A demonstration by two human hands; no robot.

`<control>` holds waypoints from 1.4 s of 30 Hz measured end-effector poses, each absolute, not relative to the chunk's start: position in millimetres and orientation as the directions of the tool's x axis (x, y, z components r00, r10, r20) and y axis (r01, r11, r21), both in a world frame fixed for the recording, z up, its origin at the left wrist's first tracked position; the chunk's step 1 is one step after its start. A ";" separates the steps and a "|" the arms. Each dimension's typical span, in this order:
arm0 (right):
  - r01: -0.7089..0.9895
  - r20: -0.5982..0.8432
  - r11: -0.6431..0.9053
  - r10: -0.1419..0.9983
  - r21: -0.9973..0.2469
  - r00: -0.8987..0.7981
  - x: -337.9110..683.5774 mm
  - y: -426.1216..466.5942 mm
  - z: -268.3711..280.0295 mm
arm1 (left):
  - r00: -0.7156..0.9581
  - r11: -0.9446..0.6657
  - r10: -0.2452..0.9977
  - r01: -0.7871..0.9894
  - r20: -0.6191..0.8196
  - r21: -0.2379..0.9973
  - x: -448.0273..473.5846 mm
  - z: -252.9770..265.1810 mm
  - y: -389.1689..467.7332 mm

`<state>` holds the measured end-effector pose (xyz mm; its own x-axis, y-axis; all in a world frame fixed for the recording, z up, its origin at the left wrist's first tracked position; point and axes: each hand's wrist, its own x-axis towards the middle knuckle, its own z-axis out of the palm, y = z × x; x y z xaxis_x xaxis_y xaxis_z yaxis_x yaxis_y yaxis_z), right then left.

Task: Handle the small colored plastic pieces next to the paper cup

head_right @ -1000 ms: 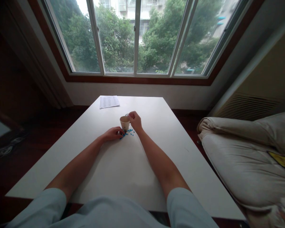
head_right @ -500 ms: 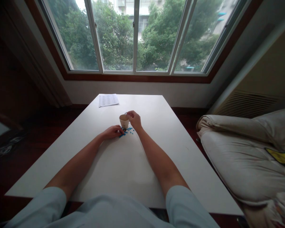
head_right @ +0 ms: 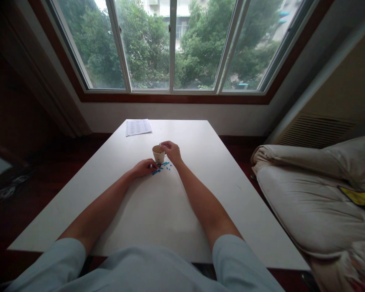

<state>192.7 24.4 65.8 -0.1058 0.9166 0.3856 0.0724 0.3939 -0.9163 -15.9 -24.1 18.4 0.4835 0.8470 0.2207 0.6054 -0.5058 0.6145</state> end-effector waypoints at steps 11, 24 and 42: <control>0.185 0.428 0.426 0.903 -0.886 -0.033 202.7 34.4 58.8 | 0.411 -0.427 0.886 0.541 0.215 0.725 -18.3 14.6 -22.1; 0.468 0.460 0.417 0.888 -0.779 -0.025 236.3 24.6 16.1 | -0.060 -0.234 0.972 -0.124 0.228 0.964 -1.3 36.6 -8.6; 0.552 0.499 0.442 0.865 -0.707 -0.053 235.6 32.4 2.6 | 0.007 -0.229 0.973 0.207 0.232 0.951 8.2 72.1 -21.0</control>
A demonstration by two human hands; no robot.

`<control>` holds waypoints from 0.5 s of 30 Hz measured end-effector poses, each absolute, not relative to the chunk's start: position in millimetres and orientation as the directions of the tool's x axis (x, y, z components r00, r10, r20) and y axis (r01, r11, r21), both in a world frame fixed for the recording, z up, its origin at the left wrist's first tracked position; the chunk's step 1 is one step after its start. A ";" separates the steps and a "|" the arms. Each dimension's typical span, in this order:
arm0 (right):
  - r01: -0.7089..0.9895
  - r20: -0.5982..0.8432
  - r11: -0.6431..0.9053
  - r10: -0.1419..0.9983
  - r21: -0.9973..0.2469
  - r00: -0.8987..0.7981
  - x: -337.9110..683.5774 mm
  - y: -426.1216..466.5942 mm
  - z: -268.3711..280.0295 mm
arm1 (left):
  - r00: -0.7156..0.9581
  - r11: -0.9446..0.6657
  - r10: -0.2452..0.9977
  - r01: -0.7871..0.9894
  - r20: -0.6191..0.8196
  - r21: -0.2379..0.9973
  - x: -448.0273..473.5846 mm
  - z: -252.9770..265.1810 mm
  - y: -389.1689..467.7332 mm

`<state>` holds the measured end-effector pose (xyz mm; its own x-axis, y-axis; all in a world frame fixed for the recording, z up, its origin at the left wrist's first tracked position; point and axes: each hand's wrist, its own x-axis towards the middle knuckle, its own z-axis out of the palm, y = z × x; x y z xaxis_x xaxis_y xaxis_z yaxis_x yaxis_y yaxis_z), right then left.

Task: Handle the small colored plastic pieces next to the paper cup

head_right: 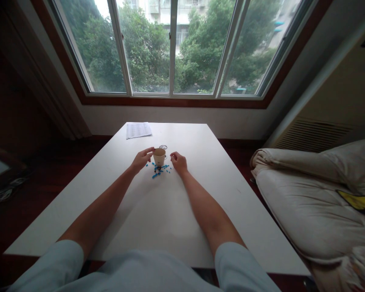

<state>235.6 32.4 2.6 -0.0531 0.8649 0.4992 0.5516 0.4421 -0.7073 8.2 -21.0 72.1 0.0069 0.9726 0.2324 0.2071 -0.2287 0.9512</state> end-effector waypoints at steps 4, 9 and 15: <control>0.621 0.593 0.518 0.799 -0.588 -0.105 231.6 23.8 11.3 | 0.067 -0.329 0.940 0.439 0.335 0.836 3.6 69.4 -22.2; 0.712 0.662 0.545 0.734 -0.443 -0.149 225.7 13.1 21.9 | 0.066 -0.469 0.849 0.549 0.524 0.692 -2.3 62.2 -24.7; 0.728 0.603 0.625 0.706 -0.283 -0.371 218.1 2.7 29.2 | 0.118 -0.579 0.742 0.609 0.660 0.542 -11.6 56.8 -29.4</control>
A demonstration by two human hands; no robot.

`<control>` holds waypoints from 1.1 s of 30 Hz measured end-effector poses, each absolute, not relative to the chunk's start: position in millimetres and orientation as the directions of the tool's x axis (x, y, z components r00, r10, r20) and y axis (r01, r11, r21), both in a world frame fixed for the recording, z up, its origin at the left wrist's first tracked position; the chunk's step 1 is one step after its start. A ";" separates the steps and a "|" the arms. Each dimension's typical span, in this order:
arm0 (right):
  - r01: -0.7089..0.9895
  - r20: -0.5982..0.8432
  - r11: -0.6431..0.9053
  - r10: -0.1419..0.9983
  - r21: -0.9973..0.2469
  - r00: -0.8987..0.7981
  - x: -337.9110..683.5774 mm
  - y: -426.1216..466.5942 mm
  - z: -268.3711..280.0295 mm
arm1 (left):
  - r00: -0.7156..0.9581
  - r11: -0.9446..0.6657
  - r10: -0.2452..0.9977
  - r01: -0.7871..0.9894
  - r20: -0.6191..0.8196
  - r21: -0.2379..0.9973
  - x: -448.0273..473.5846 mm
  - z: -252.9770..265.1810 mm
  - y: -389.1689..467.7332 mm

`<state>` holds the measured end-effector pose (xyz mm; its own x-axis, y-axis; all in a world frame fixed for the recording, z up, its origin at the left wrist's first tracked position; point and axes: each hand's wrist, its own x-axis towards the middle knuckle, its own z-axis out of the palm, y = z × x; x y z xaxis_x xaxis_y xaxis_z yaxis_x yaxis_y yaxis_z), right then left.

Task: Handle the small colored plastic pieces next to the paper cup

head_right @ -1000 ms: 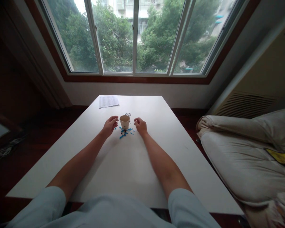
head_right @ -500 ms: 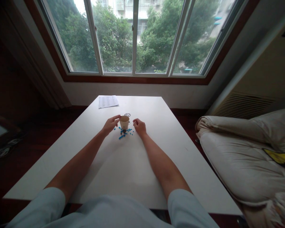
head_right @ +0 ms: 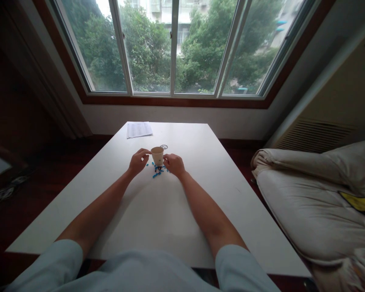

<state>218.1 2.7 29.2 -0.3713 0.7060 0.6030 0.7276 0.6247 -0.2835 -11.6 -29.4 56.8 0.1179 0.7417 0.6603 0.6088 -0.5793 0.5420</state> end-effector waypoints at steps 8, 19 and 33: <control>0.682 0.354 0.666 0.742 -0.302 -0.569 216.5 8.8 20.1 | 0.207 -0.659 0.713 0.525 0.670 0.538 -3.9 49.0 -25.4; 0.751 0.213 0.611 0.792 -0.251 -0.573 214.9 8.1 21.5 | 0.193 -0.675 0.690 0.519 0.698 0.524 -0.9 51.9 -33.2; 0.765 0.148 0.618 0.786 -0.181 -0.600 213.4 2.0 32.4 | 0.298 -0.473 0.875 0.699 0.382 0.537 -21.1 20.1 -23.7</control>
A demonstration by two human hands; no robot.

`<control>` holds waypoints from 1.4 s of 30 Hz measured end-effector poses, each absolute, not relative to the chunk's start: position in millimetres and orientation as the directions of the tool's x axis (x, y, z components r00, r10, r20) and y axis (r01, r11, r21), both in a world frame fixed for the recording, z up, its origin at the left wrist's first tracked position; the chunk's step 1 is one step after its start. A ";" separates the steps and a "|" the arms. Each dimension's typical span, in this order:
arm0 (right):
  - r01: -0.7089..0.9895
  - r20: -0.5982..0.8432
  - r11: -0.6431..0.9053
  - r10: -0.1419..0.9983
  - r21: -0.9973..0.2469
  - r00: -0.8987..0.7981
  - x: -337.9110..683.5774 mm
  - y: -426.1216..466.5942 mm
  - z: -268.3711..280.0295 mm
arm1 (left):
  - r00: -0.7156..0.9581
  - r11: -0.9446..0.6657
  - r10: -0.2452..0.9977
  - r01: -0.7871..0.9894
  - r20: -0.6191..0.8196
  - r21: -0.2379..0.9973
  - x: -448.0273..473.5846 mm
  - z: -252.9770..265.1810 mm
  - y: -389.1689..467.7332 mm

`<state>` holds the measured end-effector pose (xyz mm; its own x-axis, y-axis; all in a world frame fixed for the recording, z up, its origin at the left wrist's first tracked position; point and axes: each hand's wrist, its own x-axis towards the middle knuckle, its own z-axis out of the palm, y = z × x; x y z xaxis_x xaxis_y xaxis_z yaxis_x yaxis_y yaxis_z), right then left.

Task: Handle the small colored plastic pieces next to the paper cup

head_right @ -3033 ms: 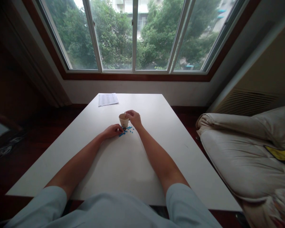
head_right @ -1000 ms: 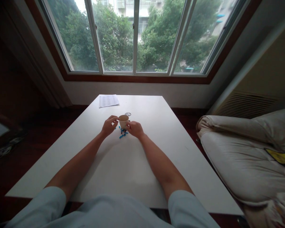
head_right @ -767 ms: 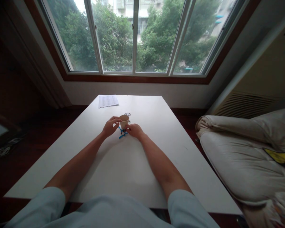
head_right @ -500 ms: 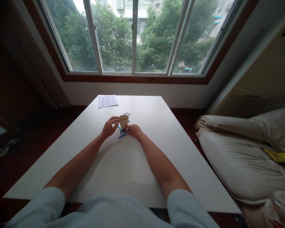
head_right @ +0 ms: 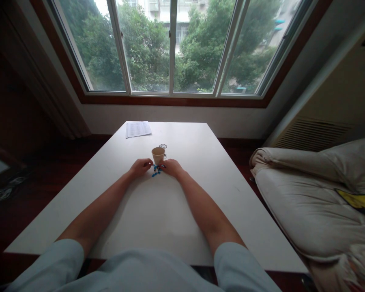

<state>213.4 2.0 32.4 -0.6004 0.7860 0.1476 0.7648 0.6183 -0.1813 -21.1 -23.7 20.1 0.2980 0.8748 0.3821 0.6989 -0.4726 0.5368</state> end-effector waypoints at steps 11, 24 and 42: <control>0.678 0.215 0.655 0.753 -0.333 -0.622 225.1 7.0 28.2 | 0.429 -0.493 0.869 0.715 0.245 0.497 -17.3 27.3 -31.9; 0.608 0.223 0.647 0.747 -0.460 -0.626 227.7 13.8 15.8 | 0.459 -0.521 0.853 0.722 0.248 0.454 -16.0 26.4 -31.2; 0.603 0.235 0.607 0.779 -0.518 -0.581 229.6 14.3 16.2 | 0.484 -0.537 0.842 0.711 0.239 0.453 -7.8 28.6 -35.1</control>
<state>229.6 14.3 16.2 -0.5813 0.7788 0.2355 0.6030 0.6067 -0.5179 -7.8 -35.1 28.6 0.4842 0.8418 0.2385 0.7110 -0.5375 0.4534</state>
